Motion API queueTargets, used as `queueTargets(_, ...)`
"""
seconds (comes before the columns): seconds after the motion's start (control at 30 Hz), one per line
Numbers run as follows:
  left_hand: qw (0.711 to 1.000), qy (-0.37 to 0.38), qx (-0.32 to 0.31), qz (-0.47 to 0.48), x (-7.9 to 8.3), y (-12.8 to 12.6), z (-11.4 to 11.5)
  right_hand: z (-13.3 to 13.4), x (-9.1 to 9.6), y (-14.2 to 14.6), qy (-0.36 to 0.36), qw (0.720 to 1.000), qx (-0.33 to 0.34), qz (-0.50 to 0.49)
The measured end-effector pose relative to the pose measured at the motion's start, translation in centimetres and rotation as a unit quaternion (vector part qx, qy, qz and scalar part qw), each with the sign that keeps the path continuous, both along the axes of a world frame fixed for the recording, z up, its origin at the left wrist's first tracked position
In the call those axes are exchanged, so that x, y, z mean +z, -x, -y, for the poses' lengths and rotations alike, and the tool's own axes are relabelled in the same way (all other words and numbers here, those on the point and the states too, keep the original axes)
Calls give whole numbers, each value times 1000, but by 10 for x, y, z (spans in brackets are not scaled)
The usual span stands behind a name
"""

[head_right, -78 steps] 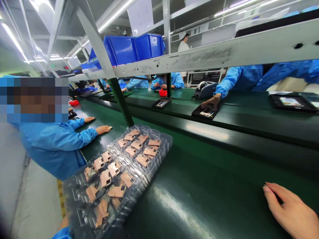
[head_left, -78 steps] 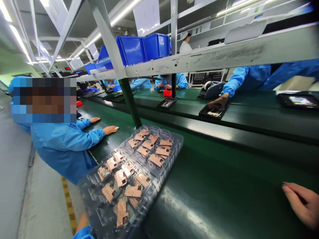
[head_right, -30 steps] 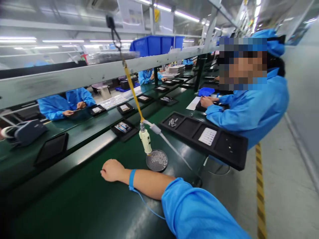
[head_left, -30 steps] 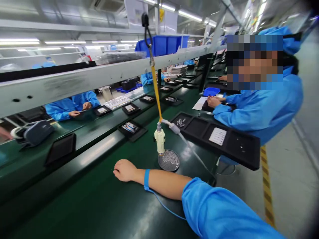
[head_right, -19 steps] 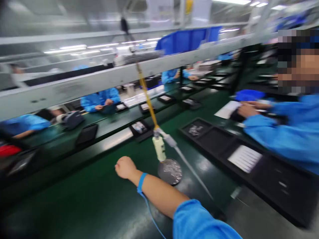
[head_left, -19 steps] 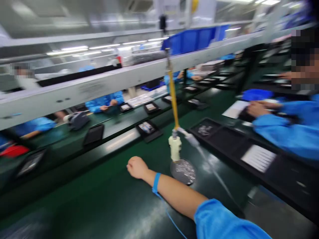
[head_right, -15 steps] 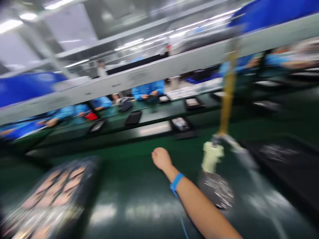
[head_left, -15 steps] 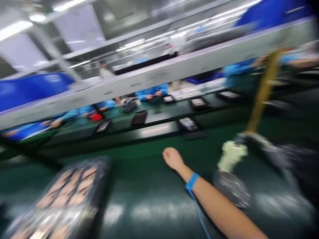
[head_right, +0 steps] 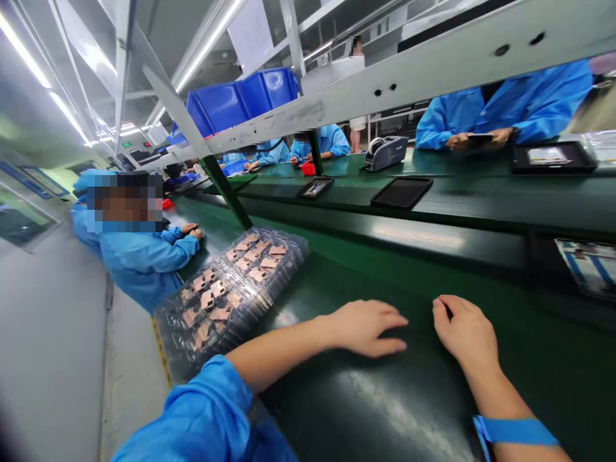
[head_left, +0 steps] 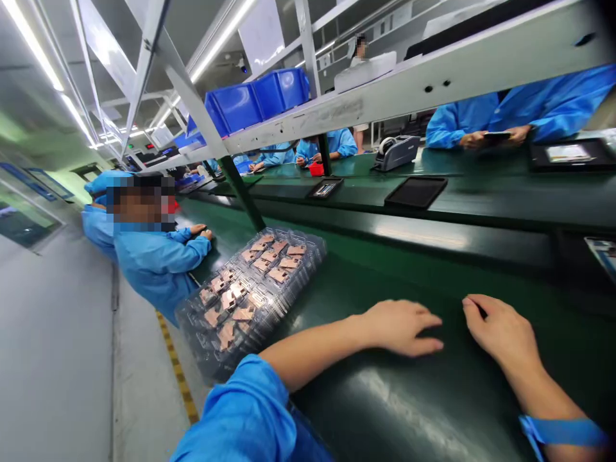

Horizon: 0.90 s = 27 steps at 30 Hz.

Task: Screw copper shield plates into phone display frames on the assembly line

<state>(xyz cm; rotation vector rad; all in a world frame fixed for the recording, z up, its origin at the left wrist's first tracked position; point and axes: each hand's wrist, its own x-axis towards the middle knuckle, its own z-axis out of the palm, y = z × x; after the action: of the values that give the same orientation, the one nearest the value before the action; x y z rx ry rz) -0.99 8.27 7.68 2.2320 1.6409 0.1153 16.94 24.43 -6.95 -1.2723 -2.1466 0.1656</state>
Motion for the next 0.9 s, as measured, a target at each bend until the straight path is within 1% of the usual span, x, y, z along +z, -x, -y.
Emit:
queueTargets(0.07,996,-75,39,-22,-13,0,-33,-1,-2,-1,-15,999,8,-29)
queueTargets(0.13,989,-127,71,-25,-32,0,-53,0,-2,-2,-32,998,-4,-56)
queueTargets(0.17,986,-144,85,-27,-43,-1,-58,1,-2,-2,-47,997,-9,-63)
queueTargets(0.23,981,-162,101,-31,-63,-4,-62,5,1,-2,-82,994,-15,-68)
queueTargets(0.3,981,-170,89,-33,-76,-6,-59,10,7,0,-117,991,-15,-62)
queueTargets(0.33,981,-173,77,-31,-80,-7,-57,12,11,1,-134,989,-17,-57)
queueTargets(0.4,983,-169,63,-29,-81,-6,-54,18,18,3,-160,986,-22,-50)
queueTargets(0.47,985,-158,62,-34,-80,-5,-53,22,20,5,-177,983,-15,-36)
queueTargets(0.53,983,-164,68,-40,-78,-3,-53,24,17,5,-180,983,18,2)
queueTargets(0.6,980,-178,74,-45,-77,-2,-53,23,9,4,-175,982,46,46)
queueTargets(0.73,978,-185,77,-50,-76,-2,-52,17,-6,-1,-178,981,37,62)
queueTargets(0.8,977,-193,80,-48,-75,-2,-52,16,-7,-2,-177,981,39,72)
queueTargets(0.9,978,-186,79,-44,-73,-2,-52,19,-4,0,-161,984,41,65)
